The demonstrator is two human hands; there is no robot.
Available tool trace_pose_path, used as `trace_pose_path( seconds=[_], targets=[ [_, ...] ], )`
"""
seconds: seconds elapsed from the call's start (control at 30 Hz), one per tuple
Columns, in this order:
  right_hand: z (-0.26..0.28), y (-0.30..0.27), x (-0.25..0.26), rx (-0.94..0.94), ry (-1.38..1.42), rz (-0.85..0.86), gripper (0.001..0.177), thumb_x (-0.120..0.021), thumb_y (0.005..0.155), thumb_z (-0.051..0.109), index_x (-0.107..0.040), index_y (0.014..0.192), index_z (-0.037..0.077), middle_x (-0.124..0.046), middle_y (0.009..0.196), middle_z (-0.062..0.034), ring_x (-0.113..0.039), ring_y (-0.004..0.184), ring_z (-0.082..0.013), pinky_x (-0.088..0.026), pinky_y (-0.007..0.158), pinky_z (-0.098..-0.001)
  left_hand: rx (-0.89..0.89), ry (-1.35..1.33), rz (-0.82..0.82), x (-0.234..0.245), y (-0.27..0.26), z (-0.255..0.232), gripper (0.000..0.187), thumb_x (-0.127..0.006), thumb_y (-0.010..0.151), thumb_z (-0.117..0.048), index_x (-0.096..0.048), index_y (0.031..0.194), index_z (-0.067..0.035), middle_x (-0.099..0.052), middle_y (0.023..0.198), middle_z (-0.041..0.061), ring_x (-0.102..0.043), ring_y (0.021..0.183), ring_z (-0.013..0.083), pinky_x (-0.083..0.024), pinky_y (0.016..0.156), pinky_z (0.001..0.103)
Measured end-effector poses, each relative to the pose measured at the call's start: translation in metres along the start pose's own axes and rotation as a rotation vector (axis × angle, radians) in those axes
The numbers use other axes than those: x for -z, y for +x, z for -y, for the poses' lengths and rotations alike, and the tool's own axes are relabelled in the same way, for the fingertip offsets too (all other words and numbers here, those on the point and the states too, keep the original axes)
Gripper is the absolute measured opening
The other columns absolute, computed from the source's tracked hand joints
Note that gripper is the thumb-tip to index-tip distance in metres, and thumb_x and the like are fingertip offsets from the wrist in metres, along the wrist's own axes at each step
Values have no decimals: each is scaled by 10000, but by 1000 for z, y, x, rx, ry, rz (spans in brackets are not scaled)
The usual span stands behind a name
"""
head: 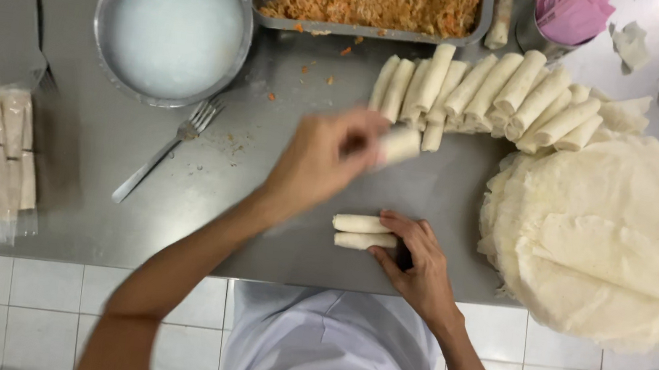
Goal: The person places several spring rolls into a plastic bag, applies a pink label to the bag, and sets the packed bag aside.
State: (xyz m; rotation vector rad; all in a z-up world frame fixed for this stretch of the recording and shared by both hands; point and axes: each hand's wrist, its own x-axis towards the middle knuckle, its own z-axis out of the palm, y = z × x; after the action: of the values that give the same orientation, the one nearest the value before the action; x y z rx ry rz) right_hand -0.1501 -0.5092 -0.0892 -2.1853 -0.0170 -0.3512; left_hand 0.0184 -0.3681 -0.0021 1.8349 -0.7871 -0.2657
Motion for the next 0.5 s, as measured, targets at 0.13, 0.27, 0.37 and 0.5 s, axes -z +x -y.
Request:
trace_pose_path(
  seconds=[0.13, 0.27, 0.37, 0.5],
  targets=[
    [5, 5, 2, 37, -42, 13, 400, -793, 735, 65, -652, 1108, 39, -657, 1152, -129, -634, 928, -312, -534, 782, -421, -205, 392, 269, -31, -48, 66, 123, -584, 886, -10, -678, 964, -26, -649, 1045, 154, -619, 1026, 309, -530, 824, 354],
    [0, -6, -2, 22, -135, -22, 407, -804, 736, 97, -667, 1118, 63, -605, 1131, -121, -611, 986, -301, -546, 826, -404, -154, 406, 314, -27, -47, 59, 217, -633, 881, -94, -658, 1075, 0, -585, 973, 170, -584, 940, 345, -503, 789, 435],
    [-4, -3, -3, 23, -147, -62, 371, -810, 731, 100, -678, 1076, 69, -581, 1147, -130, -615, 983, -309, -551, 825, -393, -65, 294, 397, -23, -43, 49, 198, -596, 916, -99, -678, 1078, -21, -629, 901, 161, -616, 873, 316, -512, 759, 385],
    [4, 2, -2, 60, -118, -6, 335, -792, 755, 100, -658, 1059, 59, -584, 1234, -173, -623, 964, -346, -529, 810, -431, -64, 433, 414, -20, -10, 26, 232, -609, 924, -227, -705, 888, -18, -582, 1030, 197, -594, 943, 320, -525, 766, 376]
  ],
)
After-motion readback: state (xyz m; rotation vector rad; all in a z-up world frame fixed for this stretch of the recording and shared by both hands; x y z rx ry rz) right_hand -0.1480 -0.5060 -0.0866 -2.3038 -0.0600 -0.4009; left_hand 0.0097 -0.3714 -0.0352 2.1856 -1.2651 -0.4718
